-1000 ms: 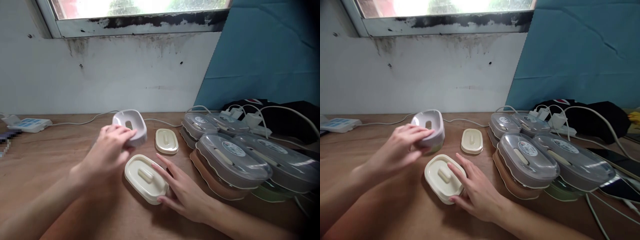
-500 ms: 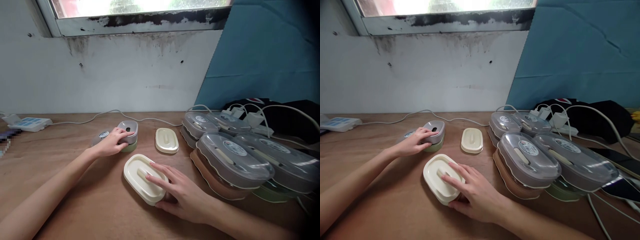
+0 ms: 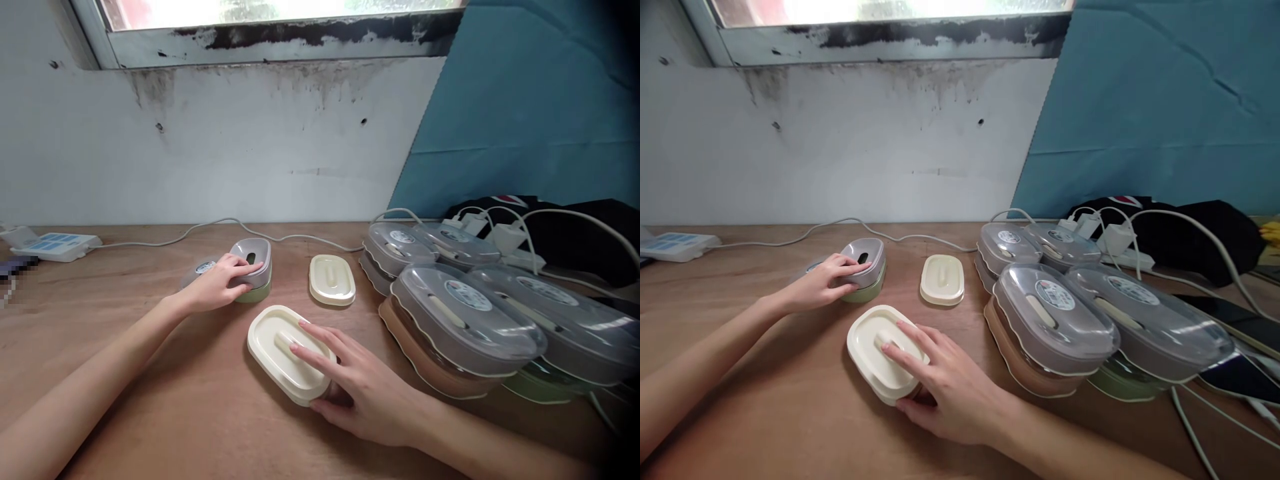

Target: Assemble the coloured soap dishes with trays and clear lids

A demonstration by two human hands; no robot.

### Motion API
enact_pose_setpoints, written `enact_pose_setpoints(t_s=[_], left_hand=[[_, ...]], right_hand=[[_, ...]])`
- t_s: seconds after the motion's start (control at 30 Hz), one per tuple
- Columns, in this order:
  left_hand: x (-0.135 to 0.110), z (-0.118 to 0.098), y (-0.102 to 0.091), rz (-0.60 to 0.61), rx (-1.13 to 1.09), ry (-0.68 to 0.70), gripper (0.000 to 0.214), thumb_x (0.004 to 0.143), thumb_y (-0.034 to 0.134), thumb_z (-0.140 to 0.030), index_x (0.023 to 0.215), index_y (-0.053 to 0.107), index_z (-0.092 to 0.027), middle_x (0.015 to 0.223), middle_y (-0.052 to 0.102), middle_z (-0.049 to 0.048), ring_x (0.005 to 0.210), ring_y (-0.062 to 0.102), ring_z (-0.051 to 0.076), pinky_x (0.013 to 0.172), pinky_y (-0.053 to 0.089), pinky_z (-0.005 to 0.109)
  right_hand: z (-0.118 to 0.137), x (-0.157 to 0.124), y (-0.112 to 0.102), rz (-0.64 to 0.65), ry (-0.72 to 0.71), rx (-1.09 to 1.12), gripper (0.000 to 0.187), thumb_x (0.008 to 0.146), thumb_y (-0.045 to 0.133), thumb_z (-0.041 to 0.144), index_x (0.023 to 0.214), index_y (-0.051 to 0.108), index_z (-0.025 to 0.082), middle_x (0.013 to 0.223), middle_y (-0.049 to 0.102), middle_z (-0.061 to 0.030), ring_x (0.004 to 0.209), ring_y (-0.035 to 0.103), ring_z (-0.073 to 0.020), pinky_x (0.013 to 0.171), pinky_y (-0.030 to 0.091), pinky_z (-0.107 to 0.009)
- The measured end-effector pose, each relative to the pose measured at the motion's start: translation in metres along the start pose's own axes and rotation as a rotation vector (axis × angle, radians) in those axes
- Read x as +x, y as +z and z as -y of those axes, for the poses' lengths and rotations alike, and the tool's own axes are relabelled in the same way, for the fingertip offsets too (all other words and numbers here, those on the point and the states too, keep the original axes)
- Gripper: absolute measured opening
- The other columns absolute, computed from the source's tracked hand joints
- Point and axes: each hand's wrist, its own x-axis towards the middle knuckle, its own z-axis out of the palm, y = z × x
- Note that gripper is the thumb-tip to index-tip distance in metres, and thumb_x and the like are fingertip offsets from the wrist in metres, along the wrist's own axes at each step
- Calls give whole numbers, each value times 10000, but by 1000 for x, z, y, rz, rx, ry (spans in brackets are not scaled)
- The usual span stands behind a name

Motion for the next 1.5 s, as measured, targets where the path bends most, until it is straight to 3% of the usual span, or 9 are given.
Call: enact_pose_setpoints(t_s=[0.8, 1.0, 1.1, 1.2, 1.33, 1.4, 1.5], left_hand=[[-1, 1, 3, 24, 11, 25, 447, 870, 434, -301, 1317, 428, -299, 1114, 523, 63, 1058, 446, 226, 917, 370, 363], [0, 3, 6, 18, 16, 32, 447, 877, 418, -292, 1324, 422, -270, 1126, 514, 72, 1058, 447, 222, 934, 362, 372], [-1, 3, 6, 3, 28, 33, 443, 882, 414, -305, 1323, 424, -257, 1130, 515, 78, 1061, 458, 220, 925, 377, 363], [-2, 0, 5, -30, 47, 26, 450, 870, 446, -355, 1308, 435, -251, 1172, 506, 84, 1077, 467, 234, 915, 392, 374], [-2, -7, 1, -110, 73, 28, 444, 851, 478, -409, 1253, 478, -222, 1263, 444, 106, 1171, 399, 270, 957, 354, 425], [-2, -12, -2, -151, 89, 50, 424, 853, 478, -405, 1225, 496, -202, 1259, 442, 116, 1181, 388, 268, 966, 349, 425], [-2, -19, -6, -205, 120, 107, 400, 855, 488, -395, 1192, 518, -181, 1231, 462, 122, 1164, 401, 264, 963, 360, 422]], right_hand=[[-1, 1, 0, -9, -14, -16, 611, 782, 563, 196, 1355, 353, 228, 1453, 289, -111, 1265, 354, -237, 972, 395, -406], [-4, -3, 5, -131, 18, -27, 523, 816, 518, 186, 1325, 397, 198, 1457, 261, -136, 1312, 287, -239, 989, 386, -419], [-9, 2, 2, -230, 101, -117, 445, 850, 477, 217, 1293, 437, 208, 1452, 273, -131, 1295, 313, -264, 984, 385, -468], [-18, 20, -10, -318, 313, -305, 397, 877, 432, 254, 1261, 479, 165, 1436, 298, -165, 1242, 380, -316, 958, 394, -506], [-28, 49, -16, -107, 669, -588, 359, 885, 440, 261, 1177, 548, 82, 1379, 371, -240, 1036, 558, -344, 815, 483, -467], [-30, 55, -12, -15, 719, -642, 360, 880, 453, 229, 1171, 543, 38, 1335, 416, -271, 957, 597, -339, 744, 510, -435], [-30, 56, -8, 14, 705, -678, 332, 878, 441, 170, 1133, 558, -8, 1311, 429, -299, 943, 599, -341, 704, 522, -408]])
